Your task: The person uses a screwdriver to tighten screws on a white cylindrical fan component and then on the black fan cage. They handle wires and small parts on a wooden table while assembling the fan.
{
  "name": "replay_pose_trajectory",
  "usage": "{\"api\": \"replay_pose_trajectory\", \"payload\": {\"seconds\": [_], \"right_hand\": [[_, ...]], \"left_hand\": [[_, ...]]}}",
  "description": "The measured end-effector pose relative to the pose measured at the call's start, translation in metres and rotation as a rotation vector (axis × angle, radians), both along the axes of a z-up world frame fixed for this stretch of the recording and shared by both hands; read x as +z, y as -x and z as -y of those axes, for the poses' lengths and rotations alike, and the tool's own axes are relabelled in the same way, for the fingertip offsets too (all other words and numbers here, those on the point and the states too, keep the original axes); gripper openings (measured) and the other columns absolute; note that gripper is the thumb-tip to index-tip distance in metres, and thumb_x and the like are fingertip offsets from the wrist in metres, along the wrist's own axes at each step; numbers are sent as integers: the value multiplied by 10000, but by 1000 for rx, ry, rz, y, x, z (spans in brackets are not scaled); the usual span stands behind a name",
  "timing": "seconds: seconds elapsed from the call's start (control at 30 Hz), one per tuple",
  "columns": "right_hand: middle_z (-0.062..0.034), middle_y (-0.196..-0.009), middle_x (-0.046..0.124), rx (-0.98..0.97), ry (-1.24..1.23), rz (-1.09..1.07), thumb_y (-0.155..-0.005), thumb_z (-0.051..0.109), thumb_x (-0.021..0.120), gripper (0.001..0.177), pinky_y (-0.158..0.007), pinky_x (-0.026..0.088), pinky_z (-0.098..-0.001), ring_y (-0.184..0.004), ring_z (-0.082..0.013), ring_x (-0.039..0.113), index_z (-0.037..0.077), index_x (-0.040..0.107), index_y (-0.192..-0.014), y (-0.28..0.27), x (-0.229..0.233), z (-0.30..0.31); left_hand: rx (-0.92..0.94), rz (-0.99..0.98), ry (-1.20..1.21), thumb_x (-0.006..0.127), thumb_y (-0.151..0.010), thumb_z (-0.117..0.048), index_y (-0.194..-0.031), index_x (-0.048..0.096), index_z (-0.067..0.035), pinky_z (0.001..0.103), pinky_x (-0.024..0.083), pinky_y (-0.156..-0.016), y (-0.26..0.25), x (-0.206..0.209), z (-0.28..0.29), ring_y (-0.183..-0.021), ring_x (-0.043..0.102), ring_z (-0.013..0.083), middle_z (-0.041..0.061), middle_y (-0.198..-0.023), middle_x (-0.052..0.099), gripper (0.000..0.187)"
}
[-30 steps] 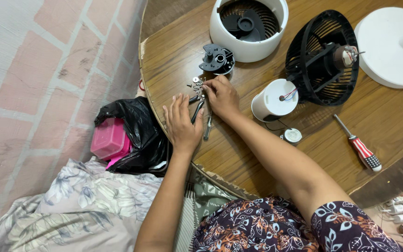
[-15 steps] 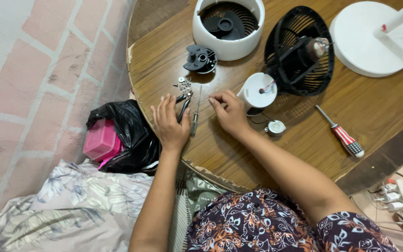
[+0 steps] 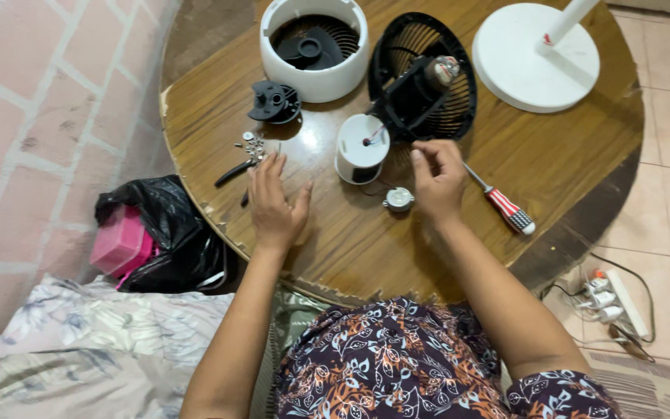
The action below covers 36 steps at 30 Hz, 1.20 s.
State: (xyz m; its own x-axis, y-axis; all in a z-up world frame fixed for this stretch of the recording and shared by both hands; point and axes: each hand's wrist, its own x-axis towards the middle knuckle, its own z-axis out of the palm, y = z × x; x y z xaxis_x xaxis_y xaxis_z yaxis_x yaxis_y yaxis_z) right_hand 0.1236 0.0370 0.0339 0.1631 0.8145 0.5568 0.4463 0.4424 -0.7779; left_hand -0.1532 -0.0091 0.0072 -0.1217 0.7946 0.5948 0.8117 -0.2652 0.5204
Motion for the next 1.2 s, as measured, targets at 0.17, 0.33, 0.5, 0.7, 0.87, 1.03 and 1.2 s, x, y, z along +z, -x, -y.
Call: {"api": "replay_pose_trajectory", "payload": {"seconds": [0.17,0.33,0.5,0.7,0.87,1.03,1.2], "right_hand": [[-101,-1204,700,-100,93,124,-818,-78,557,421,-774,530,-292,-891,-186,656,32,718,-1192,-50,-12,-23],[-137,-1366,653,61,53,316,-830,-84,544,499,-958,544,-369,-1196,-323,658,45,680,-1292,-76,-24,-37],[-76,-1327,679,44,153,367,-896,-37,610,352,-960,553,-375,-1178,-310,672,110,712,-1199,-78,-30,-39],[-74,-1197,678,72,67,443,-885,-53,624,313,-940,538,-414,-1126,-319,666,110,714,-1137,-81,-26,-28],[-82,-1140,658,65,52,465,-819,-74,621,362,-927,521,-426,-1112,-323,639,109,713,-1117,-83,-21,-19],[-85,-1136,647,58,64,478,-758,-100,602,429,-933,512,-427,-1107,-324,614,105,709,-1119,-85,-14,-7],[-88,-1106,639,69,63,474,-745,-112,593,443,-913,514,-418,-1054,-324,602,93,710,-1120,-86,-4,5]], "left_hand": [[-167,-33,12,816,-910,-347,-1411,508,-3,508,408,-1110,-53,13,-1,-1313,481,388,207,-1427,483,681],[-385,-153,-9,830,-874,-315,-1355,587,-67,458,395,-1054,-101,15,5,-1264,516,311,137,-1373,543,593],[-487,-299,33,796,-844,-355,-1357,602,-97,500,349,-1098,-129,3,0,-1363,485,302,127,-1448,531,606],[-429,-412,5,768,-848,-400,-1304,663,-192,566,252,-1099,-138,-13,-7,-1355,489,280,65,-1410,587,512],[-366,-394,19,763,-886,-365,-1243,685,-198,551,233,-1125,-132,-18,-7,-1258,543,235,10,-1264,642,402],[-313,-365,56,753,-893,-335,-1212,685,-188,552,236,-1124,-115,-15,-7,-1213,548,237,18,-1214,644,358],[-241,-358,111,742,-842,-264,-1196,686,-182,590,232,-1156,-95,-13,-4,-1231,530,255,35,-1173,634,367]]}}
